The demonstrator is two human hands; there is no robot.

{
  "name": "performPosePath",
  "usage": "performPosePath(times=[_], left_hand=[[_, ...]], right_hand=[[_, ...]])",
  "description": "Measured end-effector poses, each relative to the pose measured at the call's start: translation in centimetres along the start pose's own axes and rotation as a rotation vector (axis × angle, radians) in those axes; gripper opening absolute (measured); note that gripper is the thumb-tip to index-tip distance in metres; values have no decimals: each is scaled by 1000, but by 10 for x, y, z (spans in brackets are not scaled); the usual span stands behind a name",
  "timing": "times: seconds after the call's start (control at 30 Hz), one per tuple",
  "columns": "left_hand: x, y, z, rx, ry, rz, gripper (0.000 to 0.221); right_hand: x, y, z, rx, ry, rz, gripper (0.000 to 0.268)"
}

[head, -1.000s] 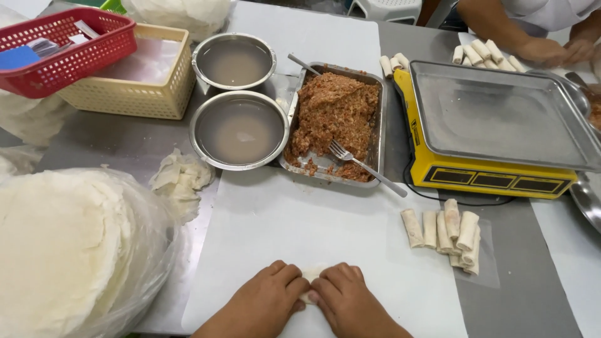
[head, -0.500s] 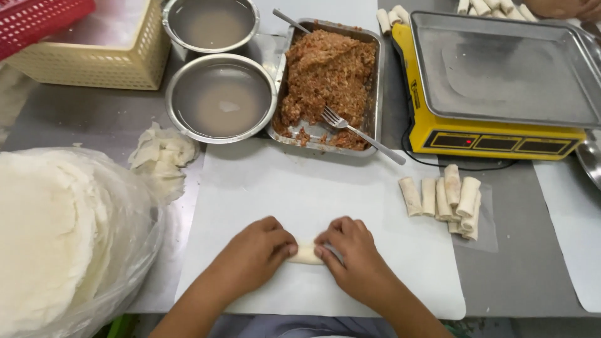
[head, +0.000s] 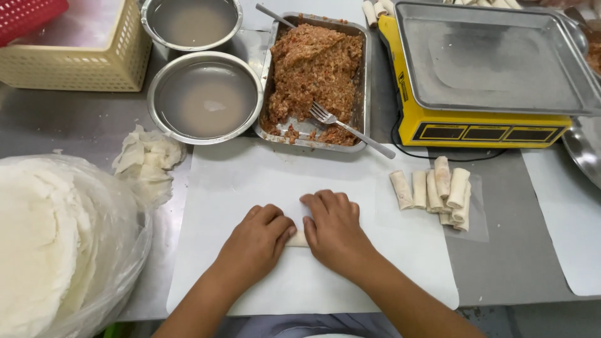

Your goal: Peeling spring roll wrappers, adding meat filling with a fork, rolling them into shape, and weighing the finished products.

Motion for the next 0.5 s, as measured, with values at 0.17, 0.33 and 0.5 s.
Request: performPosePath(times=[0.17,0.33,0.5], left_hand=[[9,10,12,153,-37,-54,17],[5,-9,10,29,-39,75,34],[-5,-34,-10,-109,65,111,34]], right_hand=[[8,17,-9,50,12,-50,21],[9,-23,10,325,39,-33,41],[20,-70,24,458,-82,-250,47]])
Point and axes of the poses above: each hand's wrist, its own y-axis towards the middle knuckle, its own x-axis out of the back of the hand, z = x × y, the point moved 7 cm from there along y, towards the middle knuckle, and after that the axes turned 7 degrees about -y, right-handed, at the moved point
